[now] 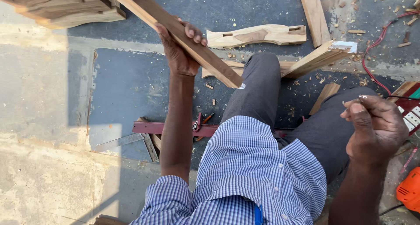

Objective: The person applies white glue to the ends of wooden pieces using a small stick, then joins them to form a rectangular frame. They align the pieces and press them together to assemble the structure.

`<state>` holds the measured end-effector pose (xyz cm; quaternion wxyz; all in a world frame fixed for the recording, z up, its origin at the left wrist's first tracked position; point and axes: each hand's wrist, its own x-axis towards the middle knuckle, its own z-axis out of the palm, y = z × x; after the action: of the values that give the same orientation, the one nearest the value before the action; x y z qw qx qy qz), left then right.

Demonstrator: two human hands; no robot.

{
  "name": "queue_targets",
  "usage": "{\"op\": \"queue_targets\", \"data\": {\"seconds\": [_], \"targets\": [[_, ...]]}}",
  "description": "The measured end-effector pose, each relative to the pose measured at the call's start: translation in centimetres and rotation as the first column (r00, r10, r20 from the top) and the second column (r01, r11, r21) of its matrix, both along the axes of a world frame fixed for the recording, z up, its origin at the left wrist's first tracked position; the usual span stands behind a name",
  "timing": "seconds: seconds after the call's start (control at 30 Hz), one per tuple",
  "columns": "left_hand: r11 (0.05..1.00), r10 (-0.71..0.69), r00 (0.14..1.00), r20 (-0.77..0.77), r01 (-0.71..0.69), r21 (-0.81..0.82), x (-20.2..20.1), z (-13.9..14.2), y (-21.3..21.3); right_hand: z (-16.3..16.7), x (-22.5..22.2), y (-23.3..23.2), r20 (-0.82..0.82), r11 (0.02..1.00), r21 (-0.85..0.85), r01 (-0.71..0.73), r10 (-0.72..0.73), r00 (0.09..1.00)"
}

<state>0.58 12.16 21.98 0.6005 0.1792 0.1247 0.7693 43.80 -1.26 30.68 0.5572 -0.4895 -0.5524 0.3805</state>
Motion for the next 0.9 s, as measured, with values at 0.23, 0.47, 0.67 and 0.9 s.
{"op": "queue_targets", "data": {"seconds": [0.23,0.47,0.67,0.9], "targets": [[0.933,-0.179,0.945,0.274,0.075,0.351,2.9,4.6,2.6,6.0,-5.4,5.5,0.270,0.922,-0.203,-0.329,0.376,0.887],[0.892,-0.261,0.941,0.213,0.151,0.426,4.1,1.0,4.3,4.3,-9.1,13.3,0.460,0.776,-0.411,-0.478,0.629,0.626],[0.956,-0.177,0.978,0.107,0.145,0.255,4.1,-6.7,2.0,-5.6,-12.3,13.6,0.443,0.690,-0.526,-0.497,0.722,0.532],[0.997,-0.071,0.995,-0.071,0.073,0.019,3.9,-10.8,-3.7,-12.1,-13.9,10.2,0.380,0.603,-0.634,-0.484,0.788,0.484]]}}
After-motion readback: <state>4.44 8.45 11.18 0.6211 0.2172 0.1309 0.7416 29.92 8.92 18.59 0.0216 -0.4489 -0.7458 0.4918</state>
